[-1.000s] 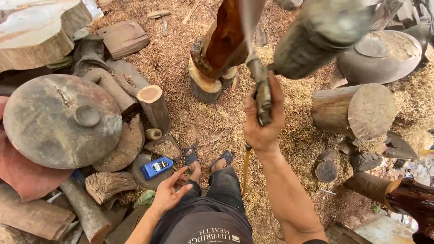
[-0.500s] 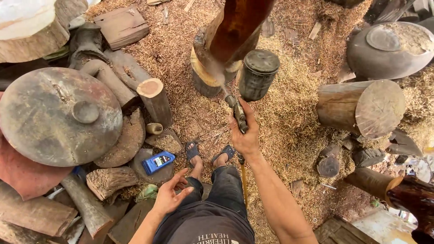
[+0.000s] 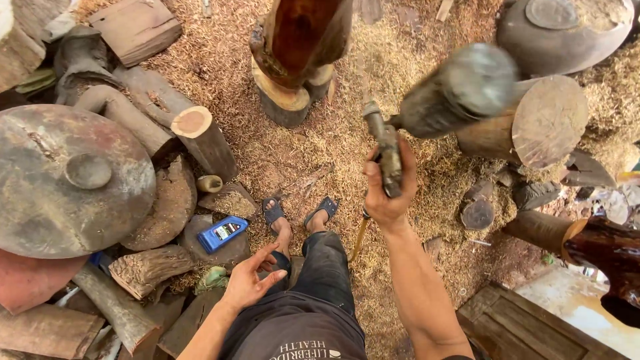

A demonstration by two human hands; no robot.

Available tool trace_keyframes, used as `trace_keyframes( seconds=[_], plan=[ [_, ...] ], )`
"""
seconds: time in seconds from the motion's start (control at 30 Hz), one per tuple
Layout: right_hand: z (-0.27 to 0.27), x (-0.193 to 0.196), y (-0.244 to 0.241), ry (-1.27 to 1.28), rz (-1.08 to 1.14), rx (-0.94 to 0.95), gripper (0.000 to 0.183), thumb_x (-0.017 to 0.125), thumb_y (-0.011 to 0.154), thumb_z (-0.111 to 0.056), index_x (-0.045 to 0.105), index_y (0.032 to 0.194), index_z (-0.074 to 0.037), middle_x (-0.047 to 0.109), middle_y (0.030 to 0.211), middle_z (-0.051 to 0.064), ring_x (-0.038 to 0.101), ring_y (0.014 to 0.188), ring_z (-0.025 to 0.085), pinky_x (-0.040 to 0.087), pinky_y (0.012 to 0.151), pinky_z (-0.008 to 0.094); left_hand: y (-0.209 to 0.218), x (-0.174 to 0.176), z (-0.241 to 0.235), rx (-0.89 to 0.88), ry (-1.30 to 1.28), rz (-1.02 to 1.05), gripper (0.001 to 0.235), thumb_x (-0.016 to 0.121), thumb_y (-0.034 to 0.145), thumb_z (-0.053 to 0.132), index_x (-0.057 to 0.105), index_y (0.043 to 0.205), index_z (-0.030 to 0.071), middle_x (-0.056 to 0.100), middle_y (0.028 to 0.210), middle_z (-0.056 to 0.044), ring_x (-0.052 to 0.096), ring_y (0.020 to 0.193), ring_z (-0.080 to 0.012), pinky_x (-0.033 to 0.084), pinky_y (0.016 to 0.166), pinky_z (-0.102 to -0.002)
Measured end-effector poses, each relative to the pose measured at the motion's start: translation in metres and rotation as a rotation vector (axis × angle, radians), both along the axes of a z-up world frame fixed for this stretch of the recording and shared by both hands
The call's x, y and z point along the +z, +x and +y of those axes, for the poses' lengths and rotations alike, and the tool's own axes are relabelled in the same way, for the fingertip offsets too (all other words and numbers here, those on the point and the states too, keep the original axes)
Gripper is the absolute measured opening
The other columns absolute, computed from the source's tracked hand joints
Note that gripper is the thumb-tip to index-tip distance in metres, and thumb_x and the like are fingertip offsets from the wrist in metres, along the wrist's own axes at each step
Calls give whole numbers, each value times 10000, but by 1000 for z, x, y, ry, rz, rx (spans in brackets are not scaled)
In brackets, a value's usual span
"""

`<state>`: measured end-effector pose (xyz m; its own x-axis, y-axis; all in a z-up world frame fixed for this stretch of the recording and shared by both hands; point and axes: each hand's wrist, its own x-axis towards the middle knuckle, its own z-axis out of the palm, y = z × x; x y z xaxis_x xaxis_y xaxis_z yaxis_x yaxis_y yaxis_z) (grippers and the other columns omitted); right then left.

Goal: The person uses a spray gun connected to a hose to apply finish to a carved wooden sculpture standing on a stump, moving around it and aiming the spray at different sides of the piece, then walks back into the workshop carrying the spray gun.

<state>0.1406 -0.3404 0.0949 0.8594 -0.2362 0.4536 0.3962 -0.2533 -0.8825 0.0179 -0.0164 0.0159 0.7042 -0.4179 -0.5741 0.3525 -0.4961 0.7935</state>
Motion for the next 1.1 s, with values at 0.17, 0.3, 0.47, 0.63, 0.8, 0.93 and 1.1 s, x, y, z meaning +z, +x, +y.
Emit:
trace_keyframes(
  seconds=[0.17, 0.3, 0.47, 0.63, 0.8, 0.93, 1.1],
  plan=[
    [-2, -37, -27, 28, 256, 62, 535, 664, 1081, -205, 430, 1558, -145, 664, 1062, 61, 643, 825, 100, 590, 649, 244, -3, -3, -7, -31, 25, -2, 700, 796, 800, 472, 579, 1416, 220, 755, 994, -47, 740, 858, -224, 600, 805, -377],
    [6, -41, -34, -32, 518, 72, 564, 680, 1051, -218, 449, 1552, -103, 632, 1031, 50, 637, 861, 116, 578, 730, 264, -7, -5, -8, -46, 66, 0, 700, 787, 813, 458, 552, 1437, 244, 750, 1022, -42, 739, 884, -222, 589, 810, -384],
    [17, -31, -24, 16, 484, 61, 569, 684, 1035, -211, 459, 1546, -98, 623, 1032, 41, 637, 829, 108, 579, 698, 259, -14, -6, -14, -13, 64, 0, 708, 813, 795, 426, 555, 1431, 253, 750, 1026, -41, 740, 878, -220, 589, 804, -381],
    [29, -6, -3, 27, -5, 123, 538, 648, 1099, -132, 397, 1575, -158, 678, 1209, 88, 673, 994, 128, 608, 739, 247, -16, 5, -17, 24, 39, 17, 740, 828, 787, 384, 545, 1460, 260, 745, 989, -60, 729, 845, -229, 588, 782, -381],
    [35, -23, 3, -7, 8, 138, 556, 645, 1096, -89, 389, 1586, -143, 654, 1232, 96, 655, 1003, 131, 597, 776, 244, -33, -13, -8, 63, 36, 23, 730, 828, 788, 397, 554, 1442, 224, 742, 986, -62, 731, 835, -228, 594, 770, -377],
    [36, -74, 14, -140, 130, 138, 540, 666, 1071, -101, 416, 1549, -86, 673, 1138, 55, 649, 893, 91, 589, 746, 239, -39, -22, 1, 30, 86, 44, 725, 799, 800, 477, 554, 1429, 210, 746, 1023, -54, 737, 861, -226, 590, 778, -378],
    [46, -110, 10, -245, 418, 67, 548, 696, 1046, -154, 472, 1543, -87, 631, 993, 6, 581, 814, 88, 520, 714, 260, -46, -27, 8, 13, 130, 66, 734, 768, 805, 536, 549, 1430, 218, 754, 1046, -54, 736, 883, -235, 586, 783, -386]
  ],
)
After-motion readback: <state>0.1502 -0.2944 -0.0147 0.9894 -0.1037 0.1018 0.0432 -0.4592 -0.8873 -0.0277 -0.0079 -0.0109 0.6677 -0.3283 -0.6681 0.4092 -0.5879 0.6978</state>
